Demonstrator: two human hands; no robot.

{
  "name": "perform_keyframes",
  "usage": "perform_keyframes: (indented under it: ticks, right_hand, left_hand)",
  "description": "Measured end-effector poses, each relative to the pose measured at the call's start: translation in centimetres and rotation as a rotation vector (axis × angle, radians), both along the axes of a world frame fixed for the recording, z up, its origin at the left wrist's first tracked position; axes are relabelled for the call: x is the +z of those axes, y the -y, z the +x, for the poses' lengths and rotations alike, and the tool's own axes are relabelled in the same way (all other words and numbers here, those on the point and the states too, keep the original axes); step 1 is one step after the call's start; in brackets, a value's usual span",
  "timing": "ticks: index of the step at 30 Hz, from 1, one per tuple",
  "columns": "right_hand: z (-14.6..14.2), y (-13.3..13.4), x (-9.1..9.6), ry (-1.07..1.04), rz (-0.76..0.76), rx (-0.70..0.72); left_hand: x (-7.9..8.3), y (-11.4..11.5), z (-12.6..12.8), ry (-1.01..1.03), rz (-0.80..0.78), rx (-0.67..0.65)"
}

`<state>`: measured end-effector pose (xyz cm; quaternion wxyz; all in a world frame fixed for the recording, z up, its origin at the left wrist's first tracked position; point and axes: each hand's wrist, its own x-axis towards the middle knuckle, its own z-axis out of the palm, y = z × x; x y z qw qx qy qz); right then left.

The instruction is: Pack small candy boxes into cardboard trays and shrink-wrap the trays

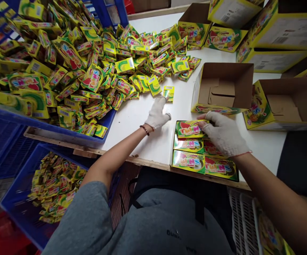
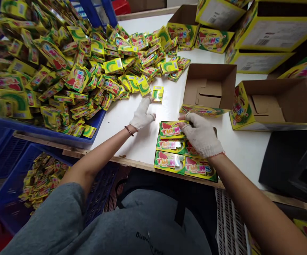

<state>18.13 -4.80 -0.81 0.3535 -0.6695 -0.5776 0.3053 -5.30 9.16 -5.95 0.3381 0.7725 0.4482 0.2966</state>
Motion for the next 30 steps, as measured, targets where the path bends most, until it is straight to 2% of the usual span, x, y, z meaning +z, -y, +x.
perform_keyframes:
  ticks: [3, 6, 9, 12, 14, 17, 18, 20, 23, 26, 28, 30]
  right_hand:
    - [-0.9, 0.3, -0.9, 0.072, 0.039, 0.058]
    - [-1.6, 0.2, -1.8, 0.140, 0.128, 0.119]
    - [-1.4, -0.1, -2.0, 0.137, 0.108, 0.103]
    - [-1.0, -0.1, -1.5, 0.130, 0.144, 0.072]
    - [-0.9, 0.1, -1.1, 0.160, 0.235, 0.181]
    - [-1.1, 0.4, -0.8, 0.210, 0.306, 0.470]
    - [-1.1, 0.5, -0.8, 0.222, 0.291, 0.535]
    - [-1.1, 0.6, -0.9, 0.224, 0.245, 0.571]
    - [-1.0, 0.4, -1.0, 0.148, 0.187, 0.522]
    - [-1.0, 0.0, -0.8, 0.029, 0.098, 0.443]
    - [-1.1, -0.6, -0.5, -0.042, 0.067, 0.310]
    - [-1.0, -1.5, -0.6, -0.067, 0.101, 0.098]
  left_hand:
    - [-0.8, -3.5, 0.8, -0.149, -0.049, 0.182]
    - [-1.5, -5.7, 3.1, -0.224, -0.067, 0.285]
    - [-2.2, -7.0, 5.5, -0.275, -0.056, 0.327]
    - [-2.8, -7.6, 6.4, -0.373, -0.034, 0.324]
    - [-3.1, -7.3, 6.0, -0.409, -0.009, 0.306]
    - [-3.2, -5.9, 4.7, -0.253, -0.047, 0.282]
    - [-3.2, -5.2, 4.2, -0.159, -0.086, 0.278]
    - [-3.1, -3.5, 3.3, -0.001, -0.170, 0.276]
    - [-2.4, -0.3, 2.4, 0.242, -0.374, 0.300]
    - [-1.0, 3.2, 1.7, 0.590, -0.633, 0.300]
    - [0.0, 5.1, 1.4, 0.715, -0.704, 0.287]
    - [0.8, 6.3, 1.2, 0.779, -0.733, 0.287]
